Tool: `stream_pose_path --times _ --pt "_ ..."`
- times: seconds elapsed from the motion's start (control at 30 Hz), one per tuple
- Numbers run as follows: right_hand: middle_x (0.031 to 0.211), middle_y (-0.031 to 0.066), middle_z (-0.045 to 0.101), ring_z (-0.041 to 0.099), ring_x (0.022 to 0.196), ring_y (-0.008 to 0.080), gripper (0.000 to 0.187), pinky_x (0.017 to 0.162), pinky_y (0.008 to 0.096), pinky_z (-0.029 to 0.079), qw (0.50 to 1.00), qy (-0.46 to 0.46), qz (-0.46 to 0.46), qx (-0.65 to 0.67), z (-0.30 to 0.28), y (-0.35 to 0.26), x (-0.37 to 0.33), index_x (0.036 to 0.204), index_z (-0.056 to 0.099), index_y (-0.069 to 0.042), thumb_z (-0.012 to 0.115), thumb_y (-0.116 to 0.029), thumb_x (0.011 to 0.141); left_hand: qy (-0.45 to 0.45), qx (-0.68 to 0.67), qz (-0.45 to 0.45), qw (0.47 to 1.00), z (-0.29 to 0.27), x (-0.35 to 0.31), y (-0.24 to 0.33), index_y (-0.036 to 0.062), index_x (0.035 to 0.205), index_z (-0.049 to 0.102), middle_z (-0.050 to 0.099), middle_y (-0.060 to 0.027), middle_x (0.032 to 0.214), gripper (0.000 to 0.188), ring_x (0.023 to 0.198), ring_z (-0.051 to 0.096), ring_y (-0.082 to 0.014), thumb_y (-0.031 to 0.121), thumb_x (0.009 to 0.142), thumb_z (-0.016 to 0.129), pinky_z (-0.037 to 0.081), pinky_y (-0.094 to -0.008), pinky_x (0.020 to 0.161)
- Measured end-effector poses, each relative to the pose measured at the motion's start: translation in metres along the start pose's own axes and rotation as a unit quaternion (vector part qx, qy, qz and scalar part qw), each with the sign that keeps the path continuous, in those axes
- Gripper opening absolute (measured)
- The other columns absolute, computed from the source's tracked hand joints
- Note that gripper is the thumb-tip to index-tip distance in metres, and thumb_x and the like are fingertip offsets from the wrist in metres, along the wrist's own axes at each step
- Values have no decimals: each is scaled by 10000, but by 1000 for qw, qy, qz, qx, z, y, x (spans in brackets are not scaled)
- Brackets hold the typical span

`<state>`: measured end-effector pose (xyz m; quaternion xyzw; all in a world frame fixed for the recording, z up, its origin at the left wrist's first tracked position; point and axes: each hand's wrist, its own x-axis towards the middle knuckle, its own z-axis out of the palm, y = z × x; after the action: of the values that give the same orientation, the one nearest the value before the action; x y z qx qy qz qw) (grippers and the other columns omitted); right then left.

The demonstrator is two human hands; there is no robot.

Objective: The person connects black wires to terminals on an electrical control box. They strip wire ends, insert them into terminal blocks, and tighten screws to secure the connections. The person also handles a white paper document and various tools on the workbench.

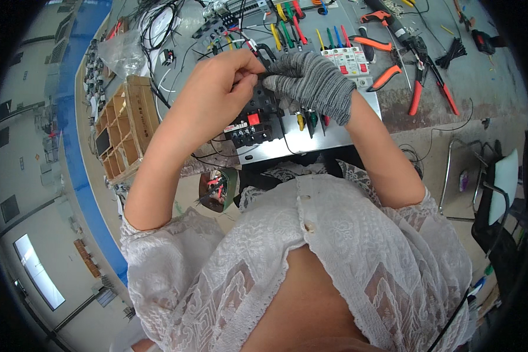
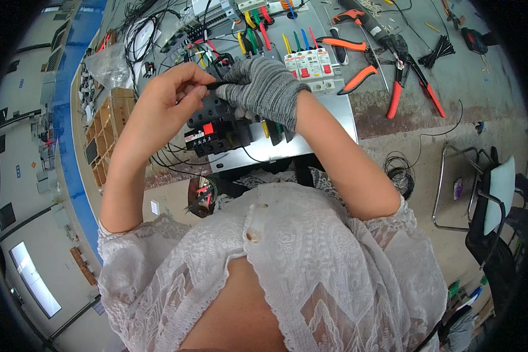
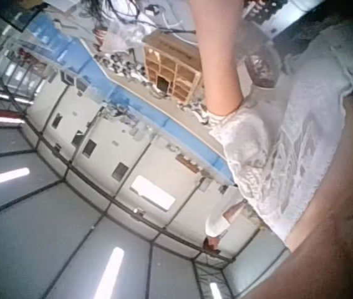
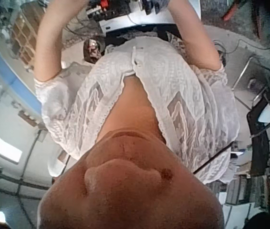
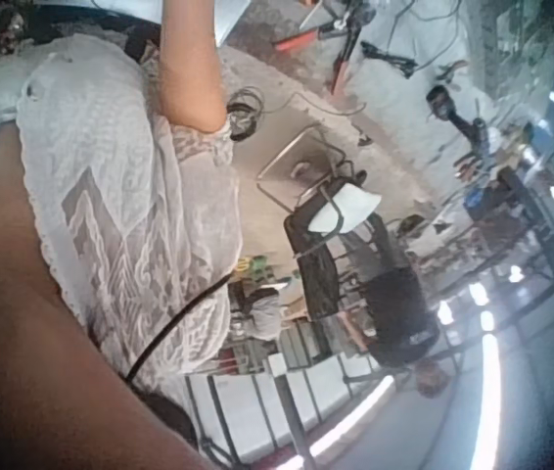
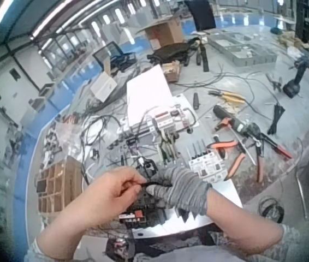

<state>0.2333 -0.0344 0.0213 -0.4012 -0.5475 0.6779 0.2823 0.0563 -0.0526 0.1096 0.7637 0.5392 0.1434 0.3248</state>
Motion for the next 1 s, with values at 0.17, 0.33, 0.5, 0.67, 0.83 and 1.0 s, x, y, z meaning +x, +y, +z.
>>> stream_pose_path --times 0.17,0.33,0.5,0.67,0.83,1.0 --pt "926 98 692 666 736 116 345 619 248 556 999 -29 -8 -39 -3 -1 2 1135 608 10 700 -158 847 -7 -8 -6 1000 0 3 1 -34 970 601 623 -88 820 131 708 606 -146 32 868 552 476 -279 644" --pt "927 89 687 660 751 119 339 651 248 557 999 -12 32 26 -7 7 3 1132 615 5 705 -133 835 -65 -287 -104 950 -12 -3 -10 -29 1050 574 619 -38 959 155 826 607 -75 -11 920 493 496 -235 729" --pt "927 62 689 633 837 101 309 770 261 527 997 -8 -45 -56 -8 9 6 1095 635 -5 713 -137 827 -34 -170 -54 983 -4 -5 -28 -19 1074 577 627 -39 1001 230 829 609 -86 -90 862 520 486 -218 749" --pt "921 60 687 627 832 103 311 785 267 521 996 22 -67 -59 -6 8 4 1076 636 -4 727 -146 815 -24 -16 32 999 2 8 -18 16 933 598 600 -42 878 189 742 571 -143 -104 787 595 454 -263 675" --pt "908 113 688 660 821 183 378 754 295 536 992 44 -108 -53 -5 20 6 1068 631 -13 741 -182 749 41 195 193 961 -3 23 -20 48 840 607 563 -72 819 93 847 547 -279 84 780 669 445 -377 747" --pt "846 39 666 612 775 102 331 728 249 524 967 64 -99 -228 -2 1 -1 1070 626 -11 742 -147 791 50 304 210 928 -8 26 -8 61 804 616 559 -54 791 128 832 527 -290 183 819 649 411 -387 717"
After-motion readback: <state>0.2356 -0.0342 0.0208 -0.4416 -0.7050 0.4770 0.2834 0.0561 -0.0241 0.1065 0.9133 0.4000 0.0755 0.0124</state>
